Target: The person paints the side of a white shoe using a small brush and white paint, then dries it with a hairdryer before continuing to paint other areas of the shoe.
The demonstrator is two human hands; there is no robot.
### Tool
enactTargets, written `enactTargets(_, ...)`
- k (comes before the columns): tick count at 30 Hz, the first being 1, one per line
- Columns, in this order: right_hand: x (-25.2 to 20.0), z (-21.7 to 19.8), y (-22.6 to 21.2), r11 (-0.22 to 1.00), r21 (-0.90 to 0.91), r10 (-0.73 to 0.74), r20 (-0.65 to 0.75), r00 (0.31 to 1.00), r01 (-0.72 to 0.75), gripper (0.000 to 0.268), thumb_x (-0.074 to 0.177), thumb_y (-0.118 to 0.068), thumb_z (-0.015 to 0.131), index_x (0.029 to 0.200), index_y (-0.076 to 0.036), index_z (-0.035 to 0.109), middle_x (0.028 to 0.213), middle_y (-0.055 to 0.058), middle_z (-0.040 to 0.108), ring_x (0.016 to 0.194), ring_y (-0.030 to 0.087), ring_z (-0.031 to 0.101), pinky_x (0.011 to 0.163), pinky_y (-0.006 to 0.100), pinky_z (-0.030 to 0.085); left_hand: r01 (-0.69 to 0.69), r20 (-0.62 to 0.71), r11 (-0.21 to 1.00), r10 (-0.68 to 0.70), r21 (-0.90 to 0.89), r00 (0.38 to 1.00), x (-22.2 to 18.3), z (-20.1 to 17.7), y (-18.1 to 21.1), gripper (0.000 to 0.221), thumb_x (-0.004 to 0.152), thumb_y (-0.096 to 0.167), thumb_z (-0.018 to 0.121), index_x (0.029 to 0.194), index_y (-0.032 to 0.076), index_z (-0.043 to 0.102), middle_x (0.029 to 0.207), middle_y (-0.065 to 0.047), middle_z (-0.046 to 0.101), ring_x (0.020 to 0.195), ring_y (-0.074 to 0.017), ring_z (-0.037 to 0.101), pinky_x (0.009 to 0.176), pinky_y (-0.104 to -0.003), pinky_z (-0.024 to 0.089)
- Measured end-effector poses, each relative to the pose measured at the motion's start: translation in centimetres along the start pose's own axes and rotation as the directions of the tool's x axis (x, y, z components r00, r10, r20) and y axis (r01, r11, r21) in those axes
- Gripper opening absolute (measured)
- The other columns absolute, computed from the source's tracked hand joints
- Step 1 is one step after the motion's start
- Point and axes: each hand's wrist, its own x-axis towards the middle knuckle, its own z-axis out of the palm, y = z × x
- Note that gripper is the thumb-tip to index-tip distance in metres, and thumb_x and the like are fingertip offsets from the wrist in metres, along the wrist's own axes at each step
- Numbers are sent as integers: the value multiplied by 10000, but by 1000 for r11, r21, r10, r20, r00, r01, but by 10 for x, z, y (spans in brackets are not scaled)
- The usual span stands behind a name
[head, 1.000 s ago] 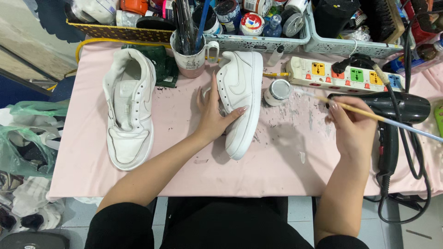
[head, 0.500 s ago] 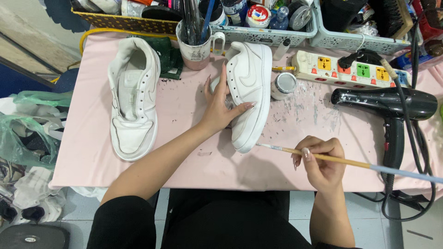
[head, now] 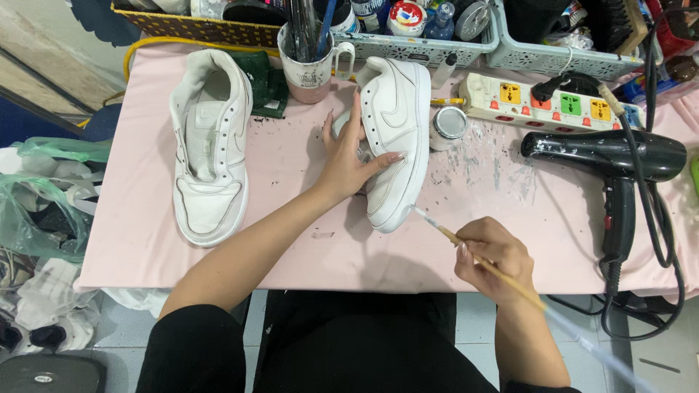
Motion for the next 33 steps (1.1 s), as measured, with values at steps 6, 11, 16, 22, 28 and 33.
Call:
enactTargets(6,-10,9,-9,961,-141,-210,182,961,237,346,893,81,676,1000,-58,378,840,117,633,740,242,669,562,308,568,9,-9,1000,-9,-9,1000,0,1,4,1176,946,553,722,1625,-6,-58,1516,-193,575,1437,-254,541,1220,-623,-153)
enactTargets(11,-13,13,-4,999,-23,37,263,964,-32,355,812,45,719,904,-160,445,821,124,685,686,196,685,462,255,537,37,-1,999,-37,-12,999,1,1,5,1192,922,564,728,1622,5,-59,1404,-149,673,1449,-259,525,1222,-623,-136)
enactTargets(16,-14,2,29,1000,8,-16,-25,1000,16,320,929,62,671,1059,-75,412,859,127,661,708,178,667,530,249,520,27,-14,1000,-27,-1,1000,3,1,7,1193,922,551,741,1623,1,-52,1397,-154,682,1454,-249,512,1212,-624,-135)
enactTargets(22,28,-36,71,822,-531,126,-180,976,-204,195,1002,61,675,1082,-37,528,971,159,647,854,291,629,765,390,512,84,-10,996,-85,-22,996,6,-1,18,1118,895,539,742,1591,-35,82,1295,-125,740,1467,-249,475,1214,-624,-124)
enactTargets(28,84,-23,125,910,-229,377,106,920,-346,187,960,-30,683,1055,-9,523,990,128,657,797,232,645,670,352,510,97,18,991,-99,90,995,1,0,17,883,929,521,727,1479,-38,321,1309,-171,663,1415,-295,472,1220,-623,-123)
enactTargets(33,97,-11,132,896,-385,316,205,926,-221,198,948,-69,702,995,-21,515,918,150,629,797,318,631,680,410,487,70,-36,990,-66,125,997,-3,2,14,885,926,564,693,1458,-76,393,1364,-215,574,1448,-376,306,1177,-649,-103)
